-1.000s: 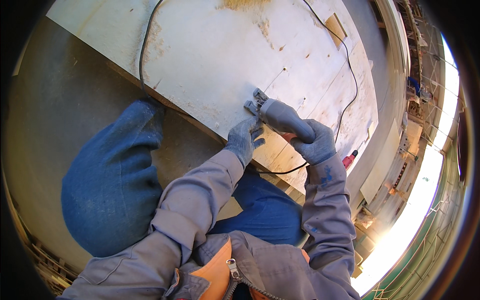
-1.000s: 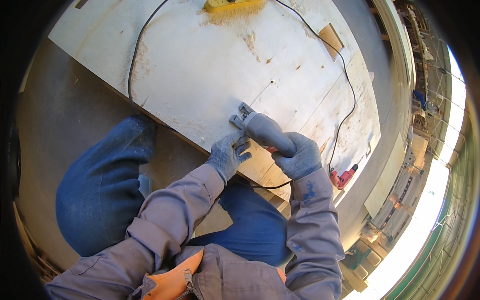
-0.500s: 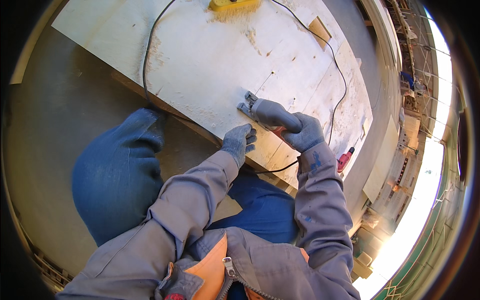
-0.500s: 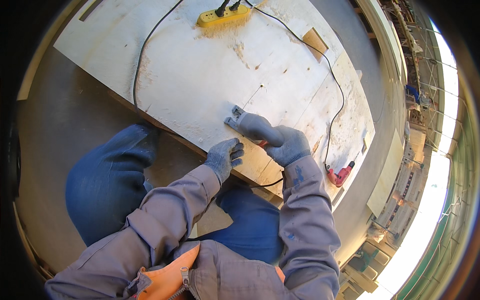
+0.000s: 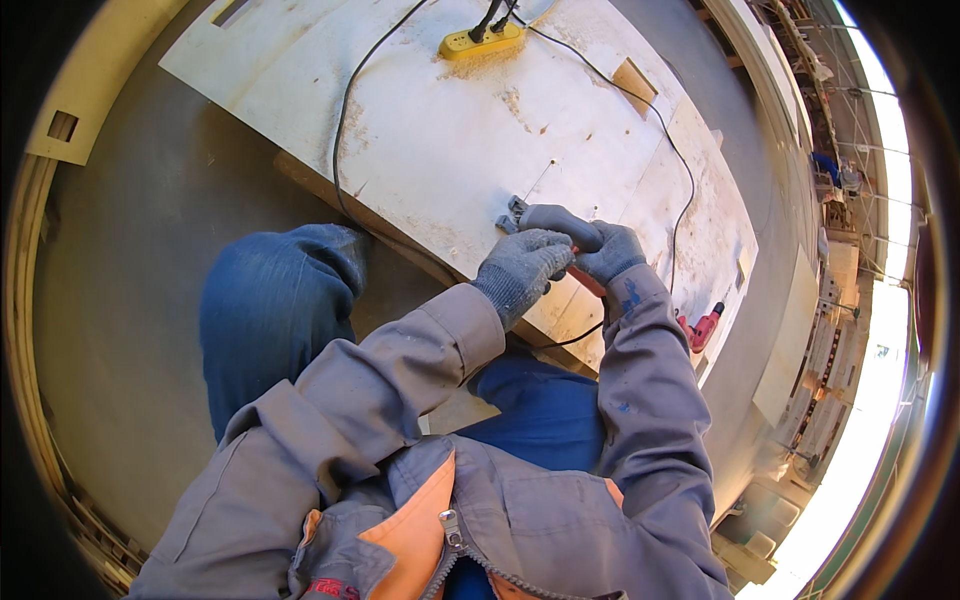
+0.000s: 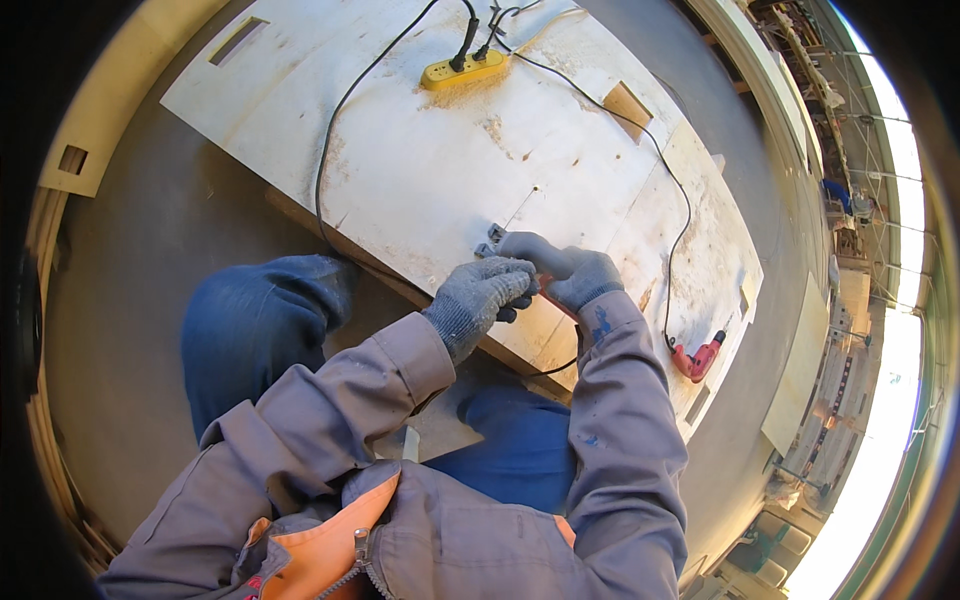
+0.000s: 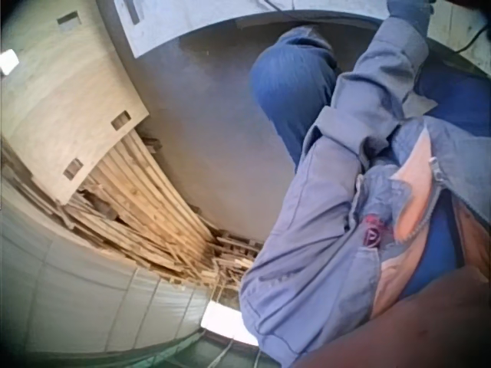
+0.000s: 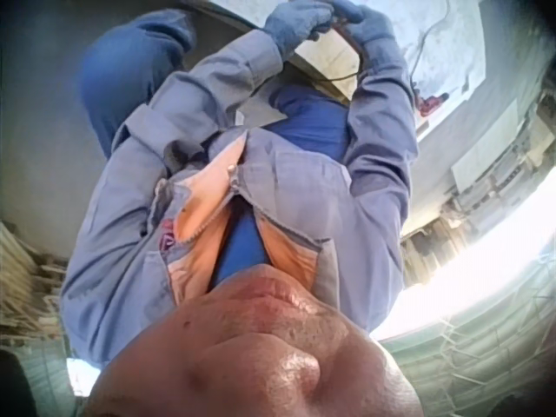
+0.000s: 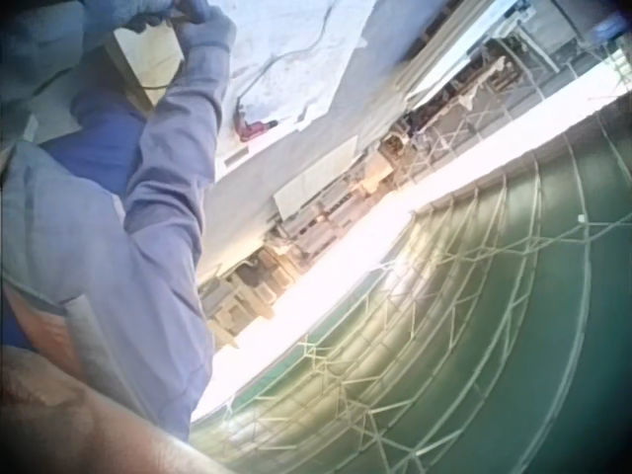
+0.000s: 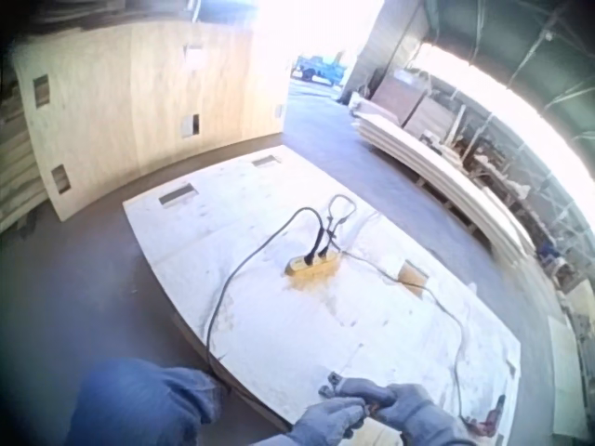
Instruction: The person uses a jigsaw to cut a rectangular hole in a large wooden board. After completing the cut, they remove the cutout piece and flip the board over to inspect the underside.
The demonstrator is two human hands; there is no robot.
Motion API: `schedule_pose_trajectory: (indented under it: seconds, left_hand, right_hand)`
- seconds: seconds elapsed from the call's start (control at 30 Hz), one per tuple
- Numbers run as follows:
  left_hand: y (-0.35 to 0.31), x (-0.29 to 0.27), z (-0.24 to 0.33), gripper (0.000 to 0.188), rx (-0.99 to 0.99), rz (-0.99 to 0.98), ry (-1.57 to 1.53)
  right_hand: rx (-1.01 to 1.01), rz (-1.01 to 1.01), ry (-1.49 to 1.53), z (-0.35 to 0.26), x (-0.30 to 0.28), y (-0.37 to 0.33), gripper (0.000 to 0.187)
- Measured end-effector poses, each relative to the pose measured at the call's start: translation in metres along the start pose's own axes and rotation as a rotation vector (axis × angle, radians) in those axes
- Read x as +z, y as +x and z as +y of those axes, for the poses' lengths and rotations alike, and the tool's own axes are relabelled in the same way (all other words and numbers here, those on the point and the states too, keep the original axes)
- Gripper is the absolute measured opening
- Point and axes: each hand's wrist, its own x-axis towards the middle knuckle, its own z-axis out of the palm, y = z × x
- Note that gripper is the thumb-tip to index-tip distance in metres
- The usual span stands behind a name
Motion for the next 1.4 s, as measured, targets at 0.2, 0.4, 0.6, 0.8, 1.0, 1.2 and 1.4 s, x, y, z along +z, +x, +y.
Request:
schedule_pose_trajectory:
  seconds: [0.2, 0.4, 0.6, 0.8, 1.0, 1.2, 1.4]
  left_hand:
    - [-0.036, 0.015, 0.107, 0.026, 0.239, -0.122, -0.007]
    - [-0.01, -0.012, 0.178, 0.028, 0.674, -0.137, 0.1]
    - [0.022, 0.018, 0.162, 0.023, 0.723, -0.098, 0.374]
    - [0.045, 0.029, 0.15, 0.029, 0.741, 0.014, 0.453]
    - [0.036, 0.015, 0.173, 0.024, 0.705, -0.048, 0.312]
    - [0.042, 0.016, 0.174, 0.025, 0.734, -0.07, 0.285]
    - [0.046, 0.021, 0.177, 0.026, 0.753, -0.016, 0.437]
  right_hand:
    - [-0.001, -0.018, 0.039, -0.005, -0.012, -0.002, 0.033]
    - [0.027, -0.05, 0.006, -0.011, -0.021, -0.005, 0.031]
    - [-0.041, -0.056, 0.069, 0.004, -0.009, -0.004, 0.032]
    - [0.023, -0.037, 0.086, -0.005, -0.01, -0.002, 0.034]
    - [0.043, -0.066, 0.188, 0.0, -0.014, -0.004, 0.035]
    - [0.04, -0.08, 0.321, -0.001, -0.017, -0.007, 0.034]
    - [0.104, -0.063, 0.309, -0.007, -0.016, -0.014, 0.027]
